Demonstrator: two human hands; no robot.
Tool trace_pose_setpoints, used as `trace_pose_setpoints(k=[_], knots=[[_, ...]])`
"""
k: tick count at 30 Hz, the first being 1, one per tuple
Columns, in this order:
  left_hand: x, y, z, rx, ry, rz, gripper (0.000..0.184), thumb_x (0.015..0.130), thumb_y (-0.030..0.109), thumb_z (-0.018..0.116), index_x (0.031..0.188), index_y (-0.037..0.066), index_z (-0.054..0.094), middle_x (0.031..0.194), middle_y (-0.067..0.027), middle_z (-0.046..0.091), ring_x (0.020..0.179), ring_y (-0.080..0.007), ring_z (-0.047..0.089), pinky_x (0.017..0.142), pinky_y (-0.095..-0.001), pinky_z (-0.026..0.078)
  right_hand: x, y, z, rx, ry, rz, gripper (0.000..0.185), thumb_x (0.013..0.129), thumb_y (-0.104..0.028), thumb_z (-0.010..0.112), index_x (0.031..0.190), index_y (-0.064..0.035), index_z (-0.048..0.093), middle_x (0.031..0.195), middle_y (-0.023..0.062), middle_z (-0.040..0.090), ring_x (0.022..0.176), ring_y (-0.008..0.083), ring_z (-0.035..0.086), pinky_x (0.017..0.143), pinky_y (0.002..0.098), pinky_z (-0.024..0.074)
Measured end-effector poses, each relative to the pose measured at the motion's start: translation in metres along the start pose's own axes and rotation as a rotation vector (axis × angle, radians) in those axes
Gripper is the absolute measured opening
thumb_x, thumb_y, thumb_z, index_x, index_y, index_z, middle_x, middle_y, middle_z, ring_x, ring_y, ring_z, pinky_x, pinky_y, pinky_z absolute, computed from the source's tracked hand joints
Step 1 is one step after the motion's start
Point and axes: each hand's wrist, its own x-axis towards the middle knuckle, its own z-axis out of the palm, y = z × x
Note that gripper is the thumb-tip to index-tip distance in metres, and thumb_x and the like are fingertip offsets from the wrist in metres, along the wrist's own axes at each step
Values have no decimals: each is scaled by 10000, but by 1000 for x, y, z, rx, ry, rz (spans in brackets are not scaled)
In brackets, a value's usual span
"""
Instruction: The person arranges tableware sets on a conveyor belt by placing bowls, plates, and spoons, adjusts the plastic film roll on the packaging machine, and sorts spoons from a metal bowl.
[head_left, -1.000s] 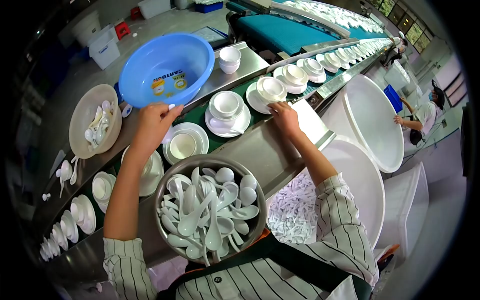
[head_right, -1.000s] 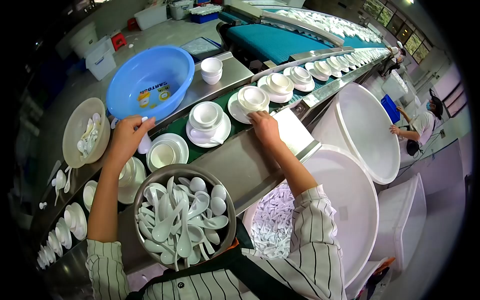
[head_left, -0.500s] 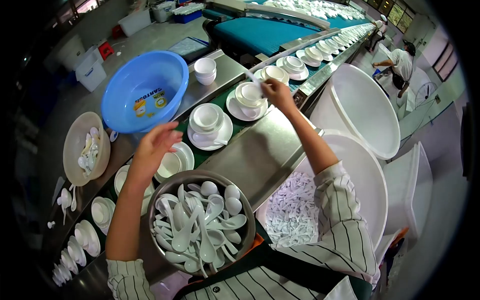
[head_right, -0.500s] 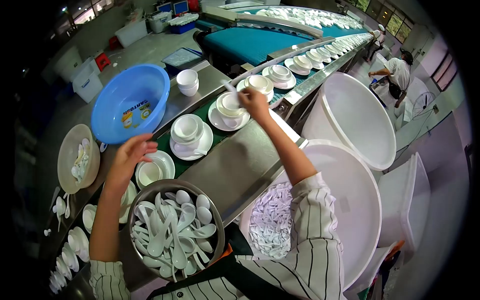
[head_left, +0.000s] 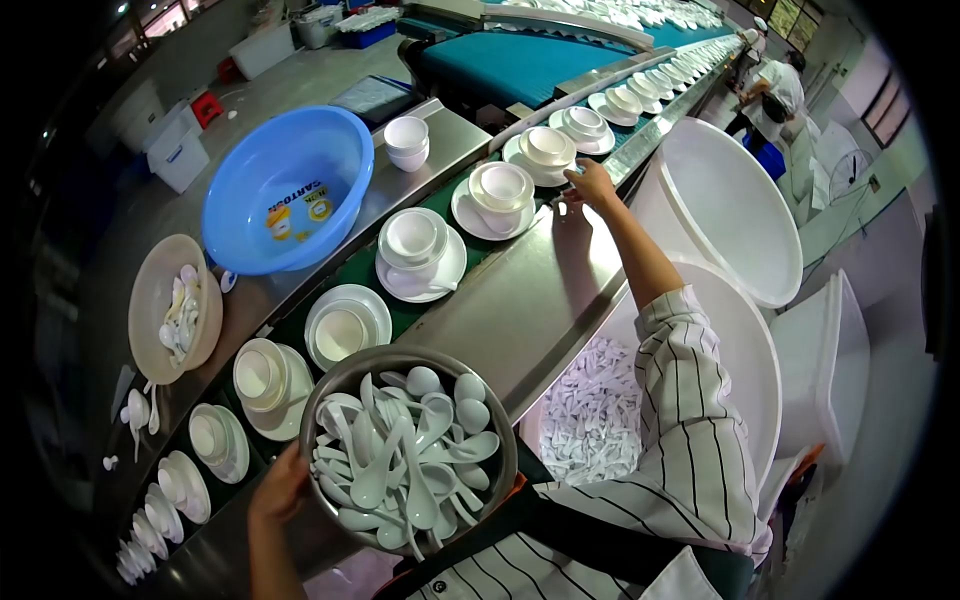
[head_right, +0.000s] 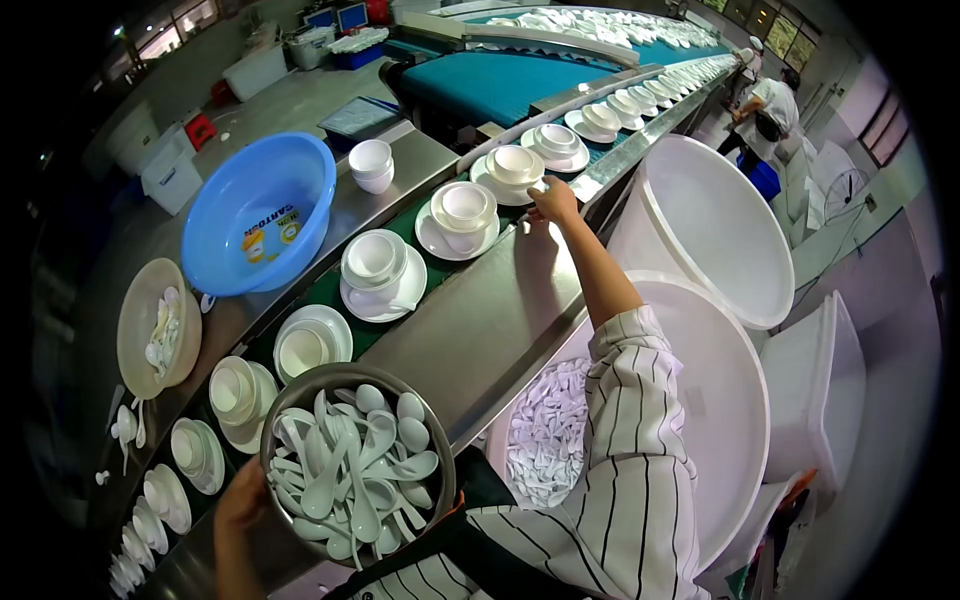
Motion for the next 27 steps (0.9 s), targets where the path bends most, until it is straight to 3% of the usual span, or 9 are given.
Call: trace_pose_setpoints(k=[3,6,7,9,14,16,21,23,27], knots=[[-22,-49,0,-224,54,0,657,871,326,613,1366,14,315,1263,-88,497,1142,-191,485,928,-320,408,-56,8,-24,45,135,-195,436,831,-203,606,1202,9,517,1004,194,640,830,222,675,662,315,534],[-34,-57,35,-344,149,106,406,953,220,470,1298,24,388,1222,-115,517,1113,-244,510,962,-376,396,-155,49,-51,-11,269,-339,335,846,-175,587,1118,20,564,971,172,640,805,180,670,608,289,524],[-34,-61,39,-345,168,130,397,959,213,456,1297,15,389,1219,-115,521,1110,-236,512,953,-374,400,-194,63,-59,-15,237,-98,302,862,-147,568,1116,17,567,985,148,642,829,170,659,621,283,532],[-35,-61,43,-384,105,138,483,948,184,481,1359,4,302,1326,-134,425,1206,-249,427,1017,-375,329,-271,106,-55,235,340,-110,265,904,-121,518,1129,13,555,1028,135,627,848,204,652,609,284,552],[-33,-87,43,-460,34,197,503,917,219,539,1332,8,347,1288,-138,463,1154,-250,483,964,-398,400,-450,198,0,410,402,195,237,885,-31,505,1113,22,540,1017,118,602,838,189,623,583,291,559],[-29,-91,48,-526,55,198,500,900,237,567,1304,5,387,1258,-138,490,1129,-250,506,930,-399,437,-516,221,37,270,416,240,250,832,-76,576,1058,30,590,934,146,643,742,181,632,570,290,550],[-30,-97,60,-490,-6,341,637,890,445,538,1328,17,359,1318,-142,432,1180,-255,464,883,-400,479,-674,225,53,-299,-28,305,526,801,-391,630,1164,-19,550,1062,214,609,954,381,589,843,423,461],[-36,-107,63,-503,7,412,696,873,495,537,1374,66,314,1382,-141,367,1227,-255,420,888,-408,477,-722,247,49,-530,-12,114,588,798,-496,600,1216,-88,534,1118,174,598,1054,344,544,914,428,406],[-66,-123,82,-388,113,476,664,919,448,486,1371,9,277,1393,-191,316,1290,-268,335,872,-395,488,-764,271,23,-735,49,224,452,863,-451,511,1150,-106,569,1075,121,624,1010,303,564,908,420,380]])
